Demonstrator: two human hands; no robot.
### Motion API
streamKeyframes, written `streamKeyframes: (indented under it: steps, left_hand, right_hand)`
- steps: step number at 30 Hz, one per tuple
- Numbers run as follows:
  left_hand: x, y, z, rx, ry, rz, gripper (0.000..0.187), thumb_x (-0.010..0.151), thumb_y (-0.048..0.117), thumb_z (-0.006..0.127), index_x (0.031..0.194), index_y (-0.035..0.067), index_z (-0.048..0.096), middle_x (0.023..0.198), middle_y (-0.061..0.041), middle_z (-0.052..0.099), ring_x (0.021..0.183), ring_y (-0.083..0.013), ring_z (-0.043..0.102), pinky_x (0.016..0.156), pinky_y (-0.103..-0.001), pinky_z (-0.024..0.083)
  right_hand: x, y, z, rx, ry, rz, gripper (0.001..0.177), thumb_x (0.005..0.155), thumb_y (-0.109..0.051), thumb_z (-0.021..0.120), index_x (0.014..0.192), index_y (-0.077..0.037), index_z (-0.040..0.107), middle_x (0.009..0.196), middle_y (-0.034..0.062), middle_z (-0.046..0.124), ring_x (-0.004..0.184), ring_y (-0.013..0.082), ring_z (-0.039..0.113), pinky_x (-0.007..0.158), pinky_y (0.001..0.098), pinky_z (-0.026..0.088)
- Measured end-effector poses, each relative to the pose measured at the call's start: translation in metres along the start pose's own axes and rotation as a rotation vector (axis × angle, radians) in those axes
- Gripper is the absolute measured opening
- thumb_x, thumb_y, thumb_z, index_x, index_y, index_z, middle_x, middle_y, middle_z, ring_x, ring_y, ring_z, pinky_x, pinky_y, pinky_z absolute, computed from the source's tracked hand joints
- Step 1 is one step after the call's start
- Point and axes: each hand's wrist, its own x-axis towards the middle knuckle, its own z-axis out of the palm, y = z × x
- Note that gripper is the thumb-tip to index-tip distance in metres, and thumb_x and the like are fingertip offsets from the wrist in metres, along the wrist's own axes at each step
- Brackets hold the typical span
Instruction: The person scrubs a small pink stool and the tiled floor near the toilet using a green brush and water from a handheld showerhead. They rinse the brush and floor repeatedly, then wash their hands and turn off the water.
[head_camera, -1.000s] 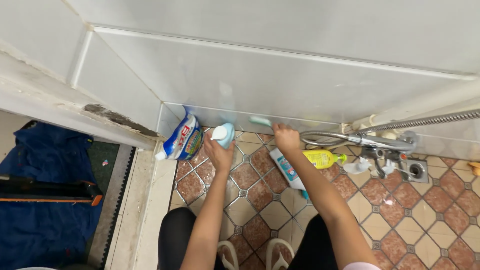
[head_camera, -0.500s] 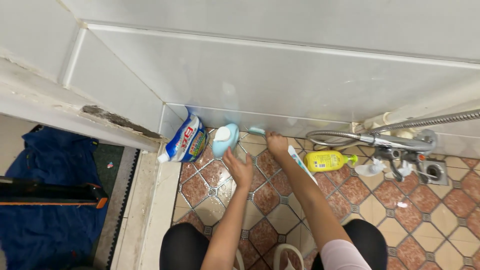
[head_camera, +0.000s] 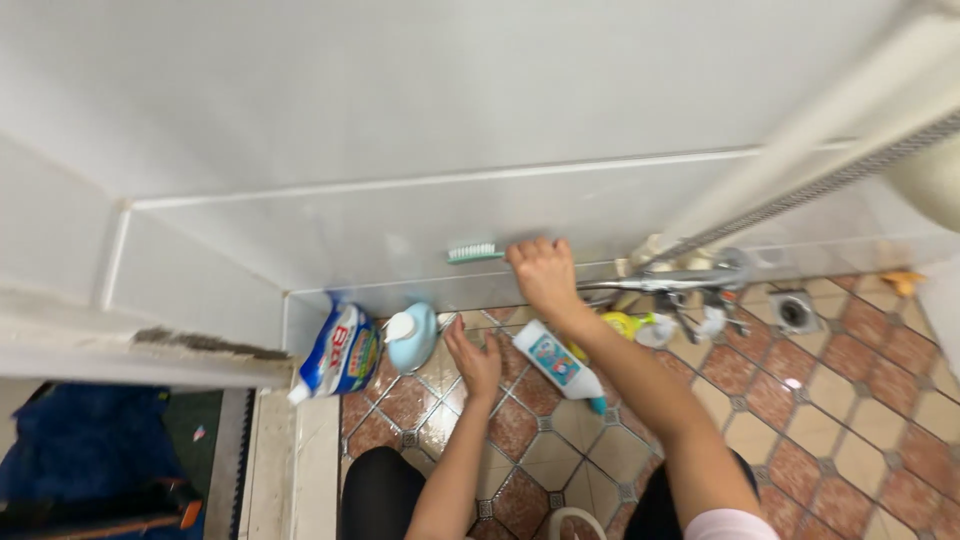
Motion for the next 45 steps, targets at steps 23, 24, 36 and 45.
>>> streamKeyframes:
  steps: [23,24,36,45]
  left_hand:
    - [0.014,0.141,0.038,-0.147,-0.197,0.229,0.058,0.092,0.013,0.068,0.143,0.001,0.045,0.137,-0.024,0.047,0.13,-0.043,0.049,0.11,-0.052,0.041]
    - [0.01,0.139,0.037,-0.149,-0.199,0.228,0.057,0.092,0.012,0.068,0.143,0.001,0.045,0.137,-0.024,0.047,0.13,-0.0428,0.049,0.11,-0.052,0.041]
    - [-0.013,0.079,0.017,-0.031,-0.29,0.229,0.047,0.09,0.012,0.066,0.133,0.001,0.053,0.131,-0.023,0.054,0.125,-0.0439,0.052,0.107,-0.05,0.043]
    - [-0.119,-0.032,0.044,0.297,-1.026,0.666,0.025,0.087,0.01,0.064,0.111,0.007,0.069,0.111,-0.013,0.067,0.108,-0.0346,0.065,0.098,-0.048,0.049]
  right_hand:
    - [-0.072,0.143,-0.169,-0.283,-0.098,0.369,0.018,0.091,-0.023,0.068,0.078,-0.012,0.071,0.067,0.011,0.069,0.057,0.0257,0.069,0.053,0.0394,0.053]
    - [-0.079,0.144,-0.167,-0.272,-0.091,0.424,0.021,0.093,-0.026,0.068,0.078,-0.012,0.072,0.066,0.0113,0.069,0.056,0.0264,0.069,0.051,0.0404,0.053]
    - [-0.097,0.085,-0.132,-0.011,-0.08,0.598,0.031,0.1,-0.034,0.066,0.084,-0.008,0.067,0.067,0.0132,0.07,0.056,0.0327,0.069,0.05,0.0462,0.052]
    - [-0.275,-0.039,0.031,0.466,-0.436,0.996,0.025,0.088,-0.017,0.063,0.111,-0.005,0.068,0.092,0.0258,0.072,0.087,0.0465,0.07,0.076,0.0584,0.054]
